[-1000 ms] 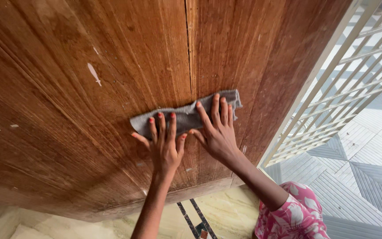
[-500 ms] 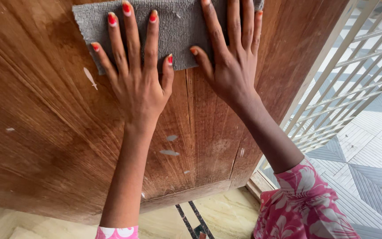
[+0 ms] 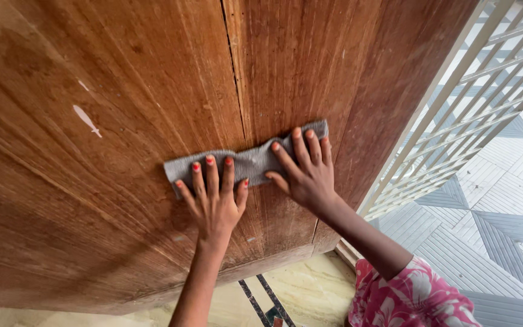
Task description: The person sands a wooden door by hand using a piece of sandpaper, moving it back and forth across different sections of the wood surface.
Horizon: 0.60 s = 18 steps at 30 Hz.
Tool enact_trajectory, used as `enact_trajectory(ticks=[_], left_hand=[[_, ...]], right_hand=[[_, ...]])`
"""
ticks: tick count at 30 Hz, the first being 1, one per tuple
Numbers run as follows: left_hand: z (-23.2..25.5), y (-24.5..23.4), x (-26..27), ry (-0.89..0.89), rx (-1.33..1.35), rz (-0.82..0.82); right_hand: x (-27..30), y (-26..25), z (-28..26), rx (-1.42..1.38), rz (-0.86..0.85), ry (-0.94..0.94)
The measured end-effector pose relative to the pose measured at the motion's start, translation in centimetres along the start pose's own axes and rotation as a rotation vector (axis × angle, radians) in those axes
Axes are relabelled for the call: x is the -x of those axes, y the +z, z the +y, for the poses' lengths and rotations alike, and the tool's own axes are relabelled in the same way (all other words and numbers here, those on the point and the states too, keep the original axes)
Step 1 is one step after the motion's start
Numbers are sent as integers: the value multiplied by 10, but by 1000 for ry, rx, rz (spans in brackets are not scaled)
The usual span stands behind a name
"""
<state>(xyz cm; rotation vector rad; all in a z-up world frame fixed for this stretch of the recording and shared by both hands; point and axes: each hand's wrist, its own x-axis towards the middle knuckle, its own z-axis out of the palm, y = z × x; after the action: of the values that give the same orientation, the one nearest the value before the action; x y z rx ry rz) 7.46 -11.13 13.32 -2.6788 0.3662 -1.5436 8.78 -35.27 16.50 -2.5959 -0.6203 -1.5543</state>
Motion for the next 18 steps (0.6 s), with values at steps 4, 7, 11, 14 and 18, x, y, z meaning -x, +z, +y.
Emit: enact_trajectory(ticks=[4,7,11,14,18], left_hand=[[16,45,86,-10,-13,-22],[29,76,147,-14,-36,-56],[48,103,219,-42,-17,-154],[55,103,243,-62,30,-225],[53,96,247,-87,103,-336]], right_hand=[[77,38,-12,-24,-51,-3],[134,63,-27,-64,-199,58],[202,89,-40,-133,-250,84],[227,93,-45,-218,-338,83],[234,86,-47,-258,-359,124]])
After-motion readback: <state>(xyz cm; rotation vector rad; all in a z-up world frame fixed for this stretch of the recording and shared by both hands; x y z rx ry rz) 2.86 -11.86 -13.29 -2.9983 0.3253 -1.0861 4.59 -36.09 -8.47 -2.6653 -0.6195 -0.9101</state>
